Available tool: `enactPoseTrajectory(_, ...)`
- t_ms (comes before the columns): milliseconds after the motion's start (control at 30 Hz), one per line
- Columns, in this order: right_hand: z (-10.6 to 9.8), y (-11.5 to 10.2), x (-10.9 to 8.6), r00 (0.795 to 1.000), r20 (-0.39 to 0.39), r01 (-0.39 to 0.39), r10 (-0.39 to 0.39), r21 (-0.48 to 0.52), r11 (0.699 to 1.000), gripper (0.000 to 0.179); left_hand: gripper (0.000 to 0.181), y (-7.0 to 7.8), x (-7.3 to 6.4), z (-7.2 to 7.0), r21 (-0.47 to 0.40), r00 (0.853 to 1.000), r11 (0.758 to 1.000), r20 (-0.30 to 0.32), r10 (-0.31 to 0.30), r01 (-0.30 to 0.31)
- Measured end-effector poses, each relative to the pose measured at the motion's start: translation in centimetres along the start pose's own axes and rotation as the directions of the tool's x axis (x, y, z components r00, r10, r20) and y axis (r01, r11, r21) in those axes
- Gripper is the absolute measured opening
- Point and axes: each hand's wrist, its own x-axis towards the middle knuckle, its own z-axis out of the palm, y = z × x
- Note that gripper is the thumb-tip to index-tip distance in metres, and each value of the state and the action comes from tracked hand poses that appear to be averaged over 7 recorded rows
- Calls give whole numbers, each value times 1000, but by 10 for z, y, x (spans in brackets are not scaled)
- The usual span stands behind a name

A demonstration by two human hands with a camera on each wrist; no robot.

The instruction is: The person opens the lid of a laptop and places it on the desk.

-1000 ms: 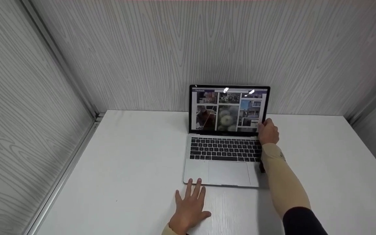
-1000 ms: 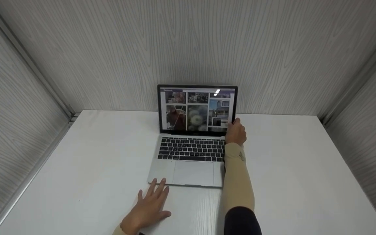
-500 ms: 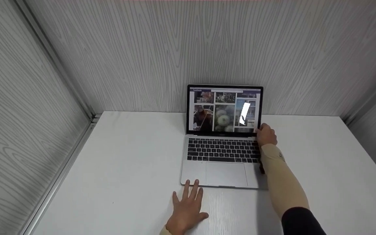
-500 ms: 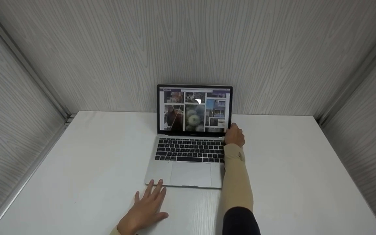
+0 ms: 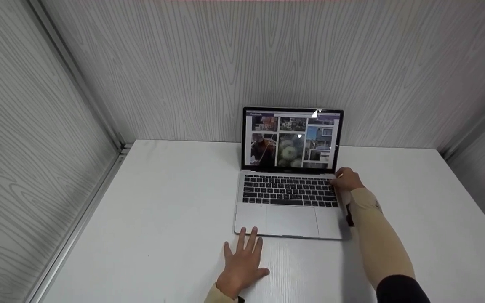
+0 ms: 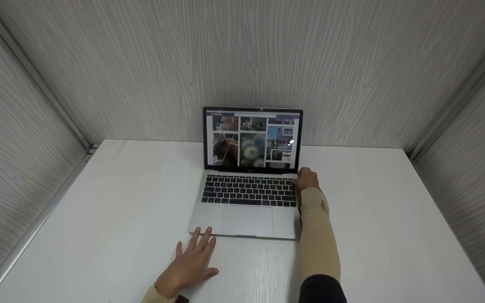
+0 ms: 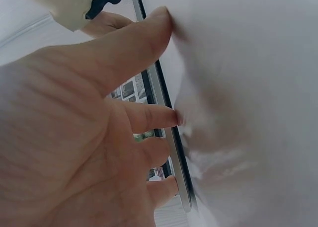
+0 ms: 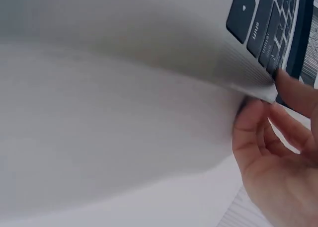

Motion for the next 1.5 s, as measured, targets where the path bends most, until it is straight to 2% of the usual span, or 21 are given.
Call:
enactPoseTrajectory(100, -3, -5, -1, 997, 77, -9, 9, -3, 1000, 53, 83, -1, 3, -4, 7, 1000, 1000, 5, -10, 10)
enactPoseTrajectory(267, -3, -8, -8, 988, 154, 11, -1, -67, 998, 67, 84, 1, 5, -8, 4, 1000, 1000, 19, -15, 14)
enactPoseTrajectory(367, -3, -10, -13, 982, 187, 9, 5, -72, 997, 72, 82, 0, 6, -11, -6, 1000, 1000, 23, -21, 21)
enactPoseTrajectory(533, -2, -15, -20, 977, 213, 24, -11, -60, 998, 76, 80, -4, 9, -17, -20, 999, 999, 3, -33, 34)
enactPoseTrajectory(833, 6, -16, -43, 962, 274, 32, -4, -96, 995, 85, 80, -7, 15, -11, -16, 999, 998, 0, -54, 54)
enactPoseTrajectory(1067, 13, 4, -72, 960, 279, 15, 24, -138, 990, 87, 79, -1, 21, -2, 18, 1000, 1000, 4, -24, 24)
enactPoseTrajectory(1233, 15, 13, -92, 965, 255, 83, -52, -115, 990, 80, 79, -3, 27, 2, 23, 1000, 1000, 4, -17, 17)
enactPoseTrajectory(1333, 18, 18, -107, 966, 240, 118, -92, -95, 988, 66, 78, -4, 28, 2, 48, 1000, 999, 8, -19, 19)
enactPoseTrajectory(1500, 24, 25, -124, 972, 211, 131, -107, -103, 986, 42, 75, -3, 32, -1, 69, 999, 998, 32, -14, 12)
